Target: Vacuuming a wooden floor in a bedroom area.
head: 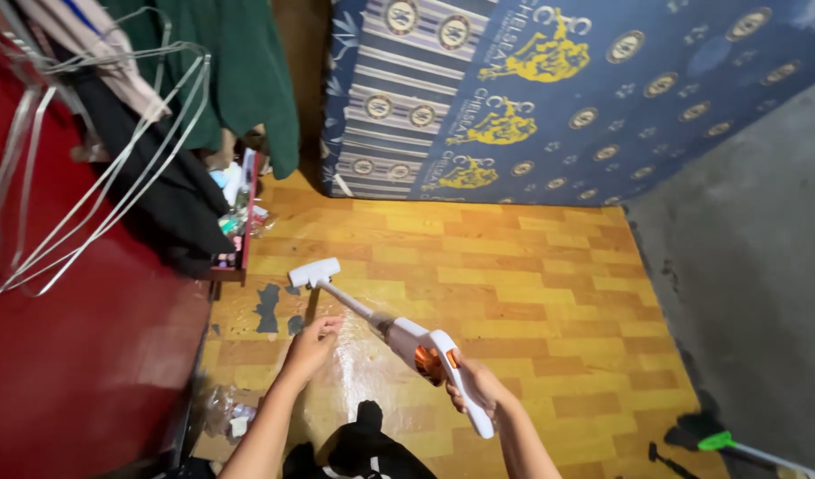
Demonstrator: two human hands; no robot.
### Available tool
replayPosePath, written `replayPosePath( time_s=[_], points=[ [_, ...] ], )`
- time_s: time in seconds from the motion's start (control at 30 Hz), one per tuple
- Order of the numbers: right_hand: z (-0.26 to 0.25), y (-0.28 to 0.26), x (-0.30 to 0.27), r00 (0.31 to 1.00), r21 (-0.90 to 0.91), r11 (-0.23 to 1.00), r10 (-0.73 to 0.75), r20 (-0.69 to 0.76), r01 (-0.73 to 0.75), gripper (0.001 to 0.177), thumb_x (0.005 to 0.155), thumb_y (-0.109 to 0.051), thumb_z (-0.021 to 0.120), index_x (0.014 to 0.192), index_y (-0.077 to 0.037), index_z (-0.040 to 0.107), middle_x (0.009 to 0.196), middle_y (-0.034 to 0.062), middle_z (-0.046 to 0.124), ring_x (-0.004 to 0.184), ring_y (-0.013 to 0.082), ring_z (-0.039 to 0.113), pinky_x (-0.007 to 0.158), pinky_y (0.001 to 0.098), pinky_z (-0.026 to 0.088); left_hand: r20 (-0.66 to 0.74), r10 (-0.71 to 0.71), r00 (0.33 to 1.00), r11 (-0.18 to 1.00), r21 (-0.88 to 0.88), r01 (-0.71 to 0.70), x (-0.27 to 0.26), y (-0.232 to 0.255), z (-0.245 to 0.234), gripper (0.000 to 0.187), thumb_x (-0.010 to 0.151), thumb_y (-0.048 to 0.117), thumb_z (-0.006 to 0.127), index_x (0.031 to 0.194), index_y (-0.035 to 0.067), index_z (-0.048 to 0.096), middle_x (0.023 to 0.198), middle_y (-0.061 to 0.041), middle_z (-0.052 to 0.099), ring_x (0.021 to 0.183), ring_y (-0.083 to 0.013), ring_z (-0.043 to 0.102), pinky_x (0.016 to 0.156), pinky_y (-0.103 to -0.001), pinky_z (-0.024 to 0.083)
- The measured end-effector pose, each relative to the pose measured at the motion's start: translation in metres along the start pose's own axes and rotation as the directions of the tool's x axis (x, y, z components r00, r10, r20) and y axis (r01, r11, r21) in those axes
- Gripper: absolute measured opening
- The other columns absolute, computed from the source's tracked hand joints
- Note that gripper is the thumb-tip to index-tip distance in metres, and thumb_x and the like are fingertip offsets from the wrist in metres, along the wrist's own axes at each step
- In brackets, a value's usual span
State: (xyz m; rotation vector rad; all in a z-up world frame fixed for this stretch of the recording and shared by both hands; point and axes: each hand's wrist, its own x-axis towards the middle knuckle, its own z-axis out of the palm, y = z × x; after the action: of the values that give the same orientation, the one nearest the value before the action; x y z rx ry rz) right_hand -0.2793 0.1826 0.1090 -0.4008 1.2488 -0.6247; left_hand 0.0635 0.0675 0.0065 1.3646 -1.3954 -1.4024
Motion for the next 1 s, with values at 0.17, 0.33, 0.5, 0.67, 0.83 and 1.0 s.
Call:
replayPosePath(
  time_s=[0.17,0.33,0.5,0.67,0.83,1.0],
  points=[
    [0.035,-0.014,0.066,0.997,-0.042,0.997,-0.069,0.021,0.07,0.053,0.102,-0.058,0.043,0.103,-0.008,0.06,0.06,0.0059,0.052,0.041,0.0176,0.048,0.038,0.0328,0.041,-0.126,0.02,0.992,1.0,-0.01,-0.021,0.008,-0.025,-0.021,0.032,0.092,0.008,0.062,0.123,0.01,0.07,0.109,-0.008,0.076,0.102,-0.0175,0.071,0.089,-0.029,0.053],
    [0.067,-0.026,0.141,0.988,0.011,0.989,-0.148,-0.04,0.149,0.05,0.1,-0.057,0.038,0.104,-0.012,0.06,0.06,0.007,0.053,0.041,0.0189,0.049,0.039,0.0339,0.042,-0.18,-0.211,0.961,0.977,-0.075,0.2,0.009,-0.022,-0.034,0.033,0.097,0.01,0.059,0.129,0.011,0.067,0.113,-0.006,0.074,0.094,-0.0237,0.066,0.077,-0.037,0.052],
    [0.085,-0.054,0.206,0.967,-0.068,0.969,-0.242,-0.083,0.237,0.044,0.102,-0.053,0.041,0.096,-0.011,0.052,0.06,0.0102,0.055,0.039,0.0223,0.05,0.037,0.0368,0.043,-0.257,-0.094,0.962,0.994,-0.085,0.075,0.022,-0.01,-0.035,0.03,0.096,0.011,0.061,0.125,0.007,0.067,0.112,-0.009,0.076,0.104,-0.0173,0.07,0.09,-0.029,0.052],
    [0.085,-0.101,0.249,0.961,-0.104,0.957,-0.277,-0.028,0.272,0.046,0.104,-0.052,0.041,0.095,-0.009,0.053,0.059,0.0091,0.055,0.041,0.0214,0.052,0.038,0.0356,0.044,-0.306,-0.093,0.947,0.995,-0.066,0.077,0.047,-0.008,-0.017,0.029,0.096,0.011,0.06,0.124,0.007,0.068,0.112,-0.009,0.077,0.107,-0.0169,0.071,0.094,-0.029,0.052],
    [0.059,-0.136,0.293,0.951,-0.224,0.929,-0.309,-0.028,0.295,0.054,0.105,-0.054,0.041,0.091,-0.005,0.059,0.06,0.0078,0.055,0.043,0.0194,0.054,0.04,0.0337,0.045,-0.333,-0.168,0.928,0.986,-0.055,0.159,0.063,0.011,0.001,0.029,0.096,0.013,0.062,0.124,0.009,0.068,0.109,-0.008,0.078,0.103,-0.0178,0.073,0.092,-0.029,0.054],
    [0.032,-0.158,0.271,0.93,-0.32,0.888,-0.364,-0.051,0.33,0.056,0.103,-0.056,0.043,0.084,-0.006,0.059,0.057,0.0057,0.053,0.042,0.018,0.051,0.039,0.0334,0.044,-0.302,-0.169,0.938,0.985,-0.082,0.151,0.07,0.02,0.006,0.027,0.096,0.014,0.062,0.122,0.009,0.068,0.112,-0.008,0.078,0.105,-0.0169,0.073,0.092,-0.029,0.053]
  ],
)
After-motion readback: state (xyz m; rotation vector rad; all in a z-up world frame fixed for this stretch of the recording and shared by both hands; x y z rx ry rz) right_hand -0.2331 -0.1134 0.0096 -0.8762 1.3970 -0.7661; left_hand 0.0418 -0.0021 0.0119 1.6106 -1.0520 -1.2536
